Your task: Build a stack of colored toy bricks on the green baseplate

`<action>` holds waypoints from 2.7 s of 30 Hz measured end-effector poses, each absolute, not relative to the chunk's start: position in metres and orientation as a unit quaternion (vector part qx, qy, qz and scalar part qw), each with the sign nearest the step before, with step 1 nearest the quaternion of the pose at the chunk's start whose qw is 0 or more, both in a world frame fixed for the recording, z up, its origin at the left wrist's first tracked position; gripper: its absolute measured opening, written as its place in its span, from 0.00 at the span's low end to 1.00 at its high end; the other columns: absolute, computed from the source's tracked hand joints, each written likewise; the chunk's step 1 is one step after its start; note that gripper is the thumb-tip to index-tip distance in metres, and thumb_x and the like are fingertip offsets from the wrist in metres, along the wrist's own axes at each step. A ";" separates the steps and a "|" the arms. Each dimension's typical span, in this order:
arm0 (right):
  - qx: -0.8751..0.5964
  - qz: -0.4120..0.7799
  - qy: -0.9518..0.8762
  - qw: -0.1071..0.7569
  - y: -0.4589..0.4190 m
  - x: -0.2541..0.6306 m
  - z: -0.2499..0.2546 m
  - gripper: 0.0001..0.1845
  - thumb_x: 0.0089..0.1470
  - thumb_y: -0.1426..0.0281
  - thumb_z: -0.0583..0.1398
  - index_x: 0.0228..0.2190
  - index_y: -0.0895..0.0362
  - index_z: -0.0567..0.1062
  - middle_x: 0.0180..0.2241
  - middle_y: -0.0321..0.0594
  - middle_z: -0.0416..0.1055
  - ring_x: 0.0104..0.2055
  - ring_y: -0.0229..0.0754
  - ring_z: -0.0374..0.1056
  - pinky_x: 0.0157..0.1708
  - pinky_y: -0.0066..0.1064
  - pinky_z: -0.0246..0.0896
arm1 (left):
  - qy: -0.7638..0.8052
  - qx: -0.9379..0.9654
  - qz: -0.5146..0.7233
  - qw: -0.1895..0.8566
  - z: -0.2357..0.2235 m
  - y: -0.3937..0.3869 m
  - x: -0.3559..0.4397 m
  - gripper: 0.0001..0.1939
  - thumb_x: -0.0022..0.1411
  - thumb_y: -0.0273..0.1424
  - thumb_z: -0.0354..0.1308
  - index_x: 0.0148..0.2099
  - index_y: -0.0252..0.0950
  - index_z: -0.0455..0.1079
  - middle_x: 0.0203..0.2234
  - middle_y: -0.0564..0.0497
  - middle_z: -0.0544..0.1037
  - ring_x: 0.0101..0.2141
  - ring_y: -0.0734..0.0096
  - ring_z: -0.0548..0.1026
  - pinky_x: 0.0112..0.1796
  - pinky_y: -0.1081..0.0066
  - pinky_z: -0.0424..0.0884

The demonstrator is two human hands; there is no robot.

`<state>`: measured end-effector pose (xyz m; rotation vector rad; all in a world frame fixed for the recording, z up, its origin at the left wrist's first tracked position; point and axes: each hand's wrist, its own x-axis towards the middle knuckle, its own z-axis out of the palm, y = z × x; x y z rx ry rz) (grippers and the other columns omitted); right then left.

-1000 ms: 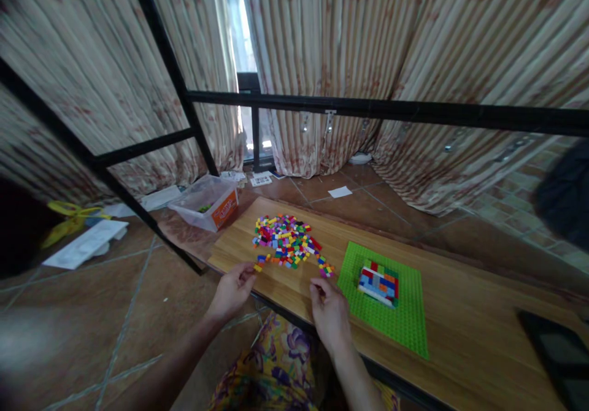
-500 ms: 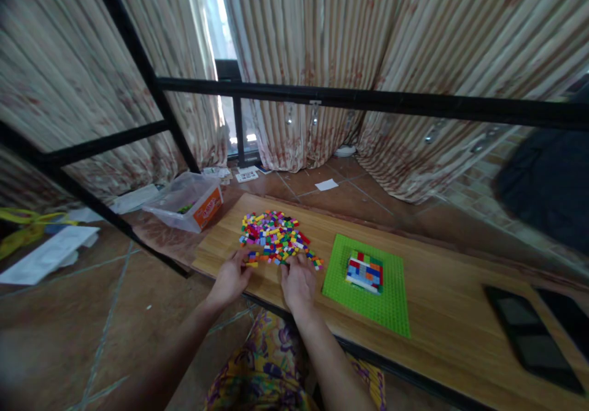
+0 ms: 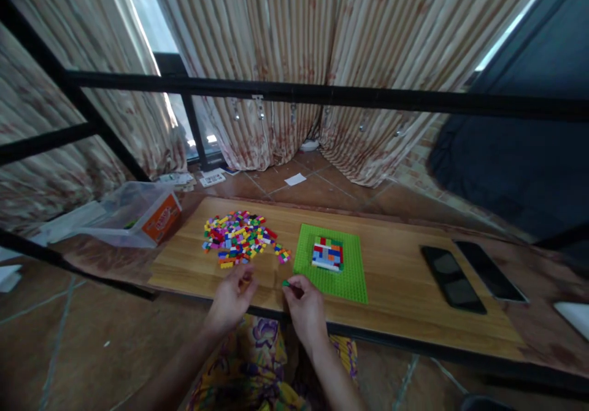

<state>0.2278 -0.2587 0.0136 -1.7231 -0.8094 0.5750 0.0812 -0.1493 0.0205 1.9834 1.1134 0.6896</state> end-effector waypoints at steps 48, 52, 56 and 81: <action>-0.790 -0.044 -0.546 0.275 -0.285 0.363 0.035 0.14 0.59 0.72 0.52 0.30 0.56 0.78 0.35 0.45 0.72 0.38 0.46 0.67 0.42 0.38 0.64 | 0.208 0.890 0.113 0.389 0.029 -0.191 0.222 0.24 0.60 0.25 0.52 0.59 0.37 0.62 0.40 0.49 0.77 0.42 0.65 0.74 0.47 0.63 0.72; -0.790 -0.033 -0.555 0.258 -0.283 0.364 0.038 0.14 0.59 0.74 0.52 0.30 0.56 0.77 0.35 0.45 0.72 0.37 0.45 0.67 0.40 0.36 0.64 | 0.208 0.893 0.115 0.382 0.029 -0.192 0.221 0.24 0.60 0.25 0.52 0.59 0.36 0.62 0.41 0.47 0.77 0.42 0.64 0.74 0.47 0.62 0.72; -0.798 -0.028 -0.531 0.284 -0.282 0.362 0.038 0.14 0.58 0.73 0.53 0.29 0.56 0.78 0.34 0.44 0.73 0.36 0.44 0.68 0.40 0.35 0.64 | 0.208 0.893 0.115 0.382 0.029 -0.192 0.221 0.24 0.60 0.25 0.52 0.59 0.36 0.61 0.41 0.47 0.76 0.42 0.64 0.74 0.48 0.62 0.71; -0.808 0.030 -0.400 0.432 -0.286 0.358 0.026 0.16 0.56 0.59 0.57 0.31 0.55 0.81 0.35 0.43 0.75 0.37 0.44 0.71 0.40 0.36 0.65 | 0.201 0.891 0.119 0.389 0.028 -0.191 0.221 0.24 0.60 0.24 0.51 0.60 0.36 0.61 0.40 0.48 0.77 0.42 0.65 0.74 0.48 0.63 0.71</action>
